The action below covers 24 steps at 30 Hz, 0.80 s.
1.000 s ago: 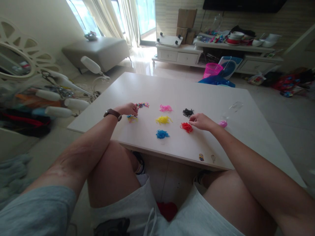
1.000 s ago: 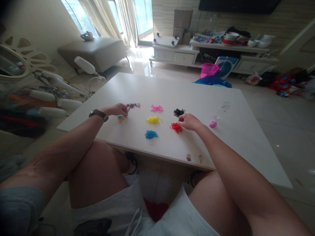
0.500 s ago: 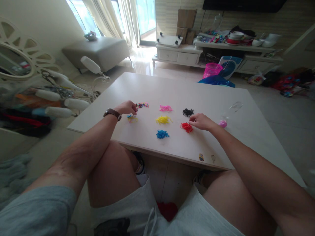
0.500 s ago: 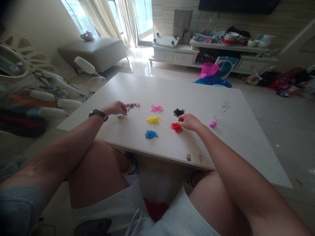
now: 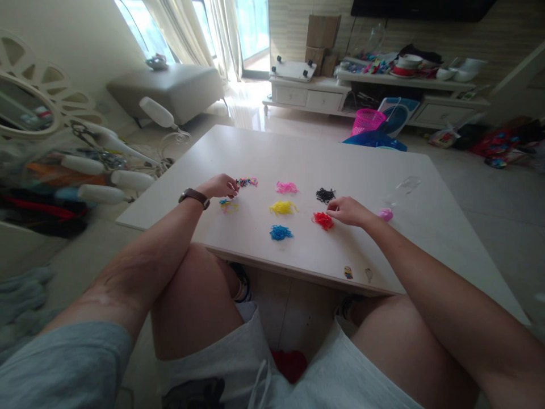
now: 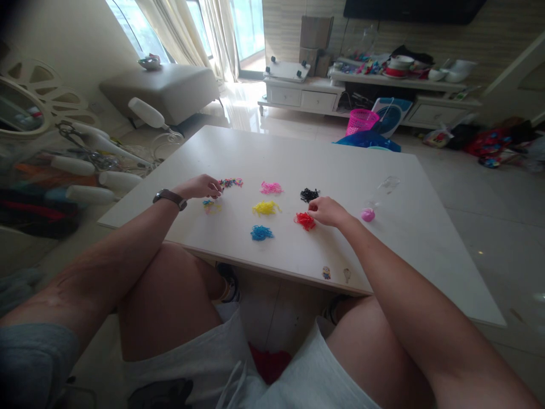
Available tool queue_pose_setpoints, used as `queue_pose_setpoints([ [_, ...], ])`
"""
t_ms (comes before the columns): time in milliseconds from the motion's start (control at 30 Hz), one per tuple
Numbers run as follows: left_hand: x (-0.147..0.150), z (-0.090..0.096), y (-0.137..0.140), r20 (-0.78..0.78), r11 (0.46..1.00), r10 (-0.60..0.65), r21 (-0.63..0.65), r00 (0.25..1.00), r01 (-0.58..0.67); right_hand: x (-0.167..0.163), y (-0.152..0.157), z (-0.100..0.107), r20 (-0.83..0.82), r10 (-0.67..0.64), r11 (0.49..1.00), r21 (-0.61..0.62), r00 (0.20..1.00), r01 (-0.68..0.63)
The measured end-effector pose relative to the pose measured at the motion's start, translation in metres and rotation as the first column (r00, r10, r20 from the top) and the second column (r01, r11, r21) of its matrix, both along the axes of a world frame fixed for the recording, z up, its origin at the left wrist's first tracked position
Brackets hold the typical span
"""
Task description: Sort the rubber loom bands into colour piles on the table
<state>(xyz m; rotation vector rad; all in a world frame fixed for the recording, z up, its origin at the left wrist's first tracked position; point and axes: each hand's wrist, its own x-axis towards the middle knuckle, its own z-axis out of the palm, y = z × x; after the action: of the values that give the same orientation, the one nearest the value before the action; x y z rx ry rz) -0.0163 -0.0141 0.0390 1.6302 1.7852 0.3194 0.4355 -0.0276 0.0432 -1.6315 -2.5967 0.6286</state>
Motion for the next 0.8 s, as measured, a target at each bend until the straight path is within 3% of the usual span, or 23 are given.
queue_pose_setpoints([
  [267, -0.002, -0.003, 0.003, -0.024, 0.998, 0.019, 0.068, 1.0, -0.017, -0.001, -0.001, 0.001, 0.009, -0.002, 1.0, -0.014, 1.0, 0.002],
  [567, 0.001, 0.006, -0.001, -0.125, 0.996, 0.012, 0.085, 0.992, -0.002, -0.002, -0.002, 0.002, 0.007, -0.003, 1.0, -0.023, 1.0, 0.003],
  [800, 0.003, 0.007, -0.004, 0.014, 1.0, 0.027, -0.014, 1.0, -0.027, -0.002, -0.003, 0.003, 0.002, -0.007, 1.0, -0.027, 1.0, 0.007],
])
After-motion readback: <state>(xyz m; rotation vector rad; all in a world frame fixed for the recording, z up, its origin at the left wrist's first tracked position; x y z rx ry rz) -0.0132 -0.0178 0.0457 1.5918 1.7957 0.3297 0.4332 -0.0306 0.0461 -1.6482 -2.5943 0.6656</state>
